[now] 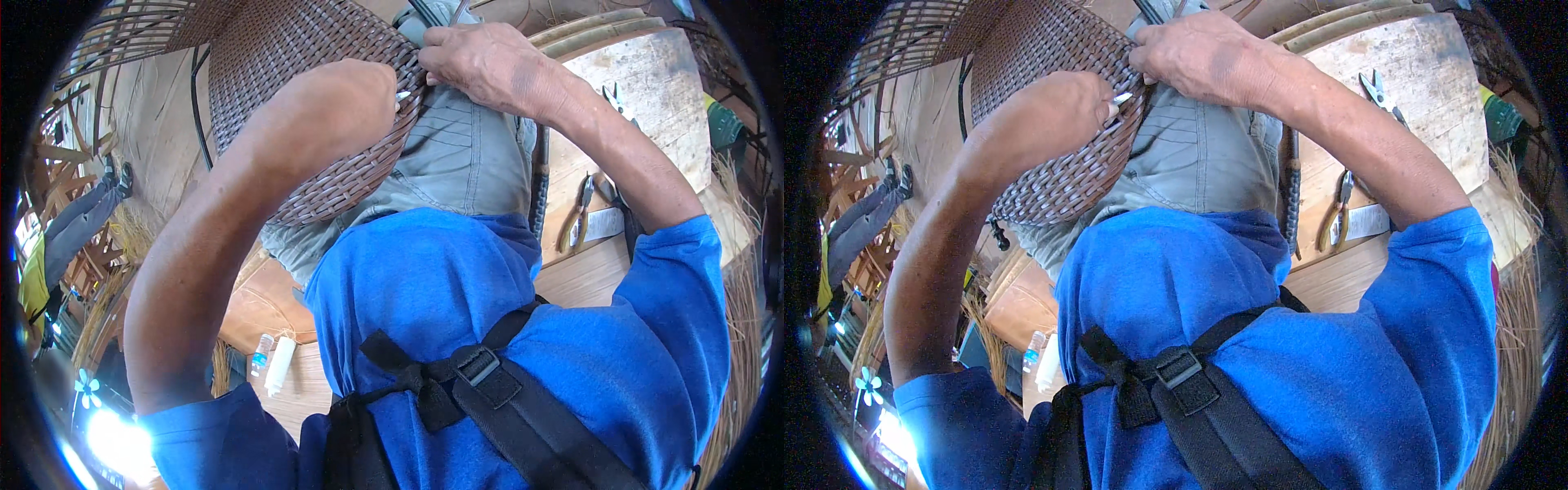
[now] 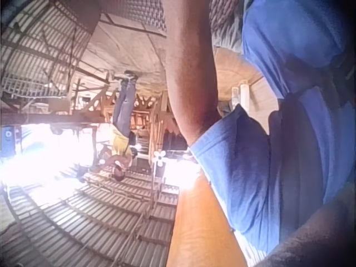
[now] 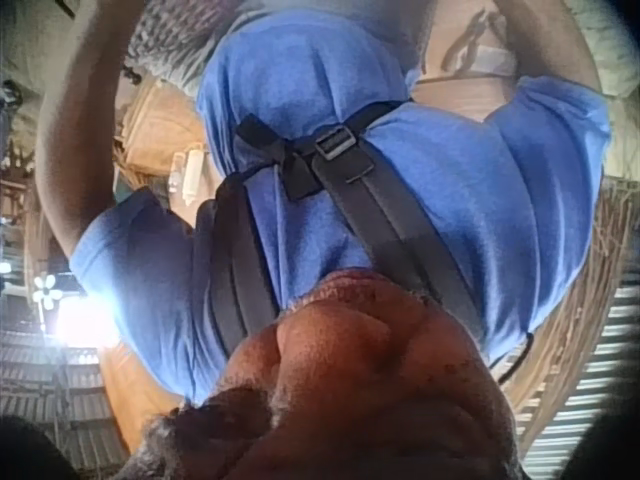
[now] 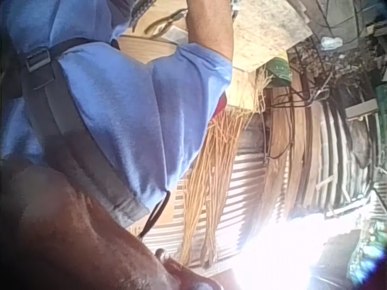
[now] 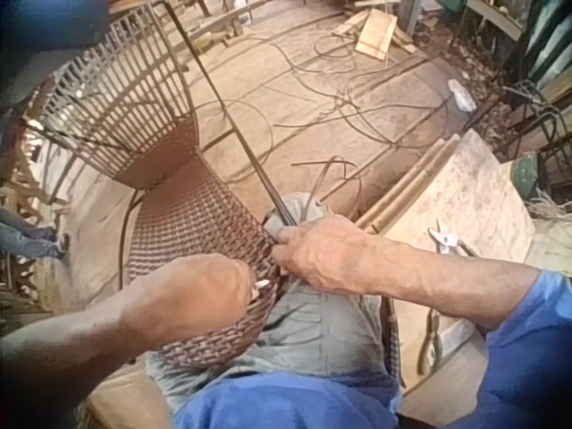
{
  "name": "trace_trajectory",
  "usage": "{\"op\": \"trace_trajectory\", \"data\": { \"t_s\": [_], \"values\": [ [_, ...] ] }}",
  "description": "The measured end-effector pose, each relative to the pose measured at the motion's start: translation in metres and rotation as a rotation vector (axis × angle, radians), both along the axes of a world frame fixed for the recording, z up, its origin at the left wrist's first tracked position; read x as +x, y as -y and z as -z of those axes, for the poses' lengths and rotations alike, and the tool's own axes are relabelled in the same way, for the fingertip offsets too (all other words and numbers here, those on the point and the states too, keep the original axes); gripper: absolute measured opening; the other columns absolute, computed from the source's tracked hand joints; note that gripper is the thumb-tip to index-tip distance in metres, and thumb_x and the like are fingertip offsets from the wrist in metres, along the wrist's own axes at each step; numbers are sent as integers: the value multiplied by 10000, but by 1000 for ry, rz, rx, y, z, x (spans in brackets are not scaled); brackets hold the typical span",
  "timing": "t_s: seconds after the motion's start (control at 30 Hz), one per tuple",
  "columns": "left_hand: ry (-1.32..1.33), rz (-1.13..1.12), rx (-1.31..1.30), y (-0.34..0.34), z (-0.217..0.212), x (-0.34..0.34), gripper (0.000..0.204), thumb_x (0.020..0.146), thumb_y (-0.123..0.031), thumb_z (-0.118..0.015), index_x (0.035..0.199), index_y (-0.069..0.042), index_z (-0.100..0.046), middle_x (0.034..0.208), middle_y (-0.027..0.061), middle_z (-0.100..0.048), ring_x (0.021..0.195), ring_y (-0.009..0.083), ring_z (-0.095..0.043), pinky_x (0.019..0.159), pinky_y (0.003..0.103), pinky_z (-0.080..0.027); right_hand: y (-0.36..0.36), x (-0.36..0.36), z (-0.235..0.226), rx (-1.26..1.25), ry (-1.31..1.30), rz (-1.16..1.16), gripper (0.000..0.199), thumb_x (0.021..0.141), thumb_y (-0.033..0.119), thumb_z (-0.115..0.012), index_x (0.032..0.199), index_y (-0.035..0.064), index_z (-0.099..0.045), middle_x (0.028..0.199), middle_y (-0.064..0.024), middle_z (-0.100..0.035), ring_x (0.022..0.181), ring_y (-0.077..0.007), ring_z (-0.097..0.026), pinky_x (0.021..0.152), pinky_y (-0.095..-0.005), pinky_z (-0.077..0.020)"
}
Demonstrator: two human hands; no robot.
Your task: Weaving and repairing a wicker chair frame with rattan strips using pliers and a cutting tool.
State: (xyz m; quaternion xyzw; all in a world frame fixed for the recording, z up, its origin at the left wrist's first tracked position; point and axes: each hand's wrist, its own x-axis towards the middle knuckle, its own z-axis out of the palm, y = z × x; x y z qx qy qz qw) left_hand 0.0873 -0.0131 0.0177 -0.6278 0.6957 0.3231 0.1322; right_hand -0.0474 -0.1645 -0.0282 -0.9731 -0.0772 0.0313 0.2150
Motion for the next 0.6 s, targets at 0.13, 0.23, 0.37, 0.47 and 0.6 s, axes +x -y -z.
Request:
{"op": "trace_trajectory", "data": {
  "t_s": [0.13, 0.23, 0.37, 0.47, 0.6],
  "values": [
    [79, 179, -256, -10, -1, -7, 245, 893, -149, -430, 869, 41, -583, 830, 208, -610, 775, 326, -618, 714, 399, -498, 4, -3, -3, -38, -11, -49, 116, 798, 87, -500, 878, 71, -582, 876, -103, -575, 863, -282, -628, 684, -381, -511],
    [211, -298, -53, 0, -19, -44, 173, 891, -145, -414, 868, -26, -539, 712, 174, -619, 637, 321, -639, 551, 415, -518, 8, -2, 3, -22, 31, -41, 113, 800, 86, -495, 873, 67, -579, 877, -95, -576, 848, -284, -631, 674, -384, -514],
    [296, -503, -218, -30, 2, -59, 194, 914, -195, -409, 878, -42, -524, 721, 177, -634, 582, 320, -634, 497, 424, -516, -3, 4, -4, -32, 54, -81, 104, 791, 91, -504, 843, 72, -593, 862, -102, -585, 833, -291, -630, 675, -373, -512],
    [178, -808, -134, -37, 2, -60, 275, 918, -281, -432, 884, -21, -513, 745, 207, -630, 660, 371, -629, 583, 461, -497, -7, 2, -9, -64, 42, 10, 89, 785, 98, -524, 818, 66, -600, 850, -123, -607, 830, -295, -629, 672, -382, -506],
    [-19, -1164, -44, -46, -9, -52, 462, 860, -462, -499, 863, -2, -538, 750, 233, -620, 747, 429, -605, 677, 495, -463, 2, -10, -32, -119, -76, 217, 100, 791, 120, -540, 807, 55, -614, 804, -134, -631, 813, -310, -628, 676, -405, -501]
  ]
}}
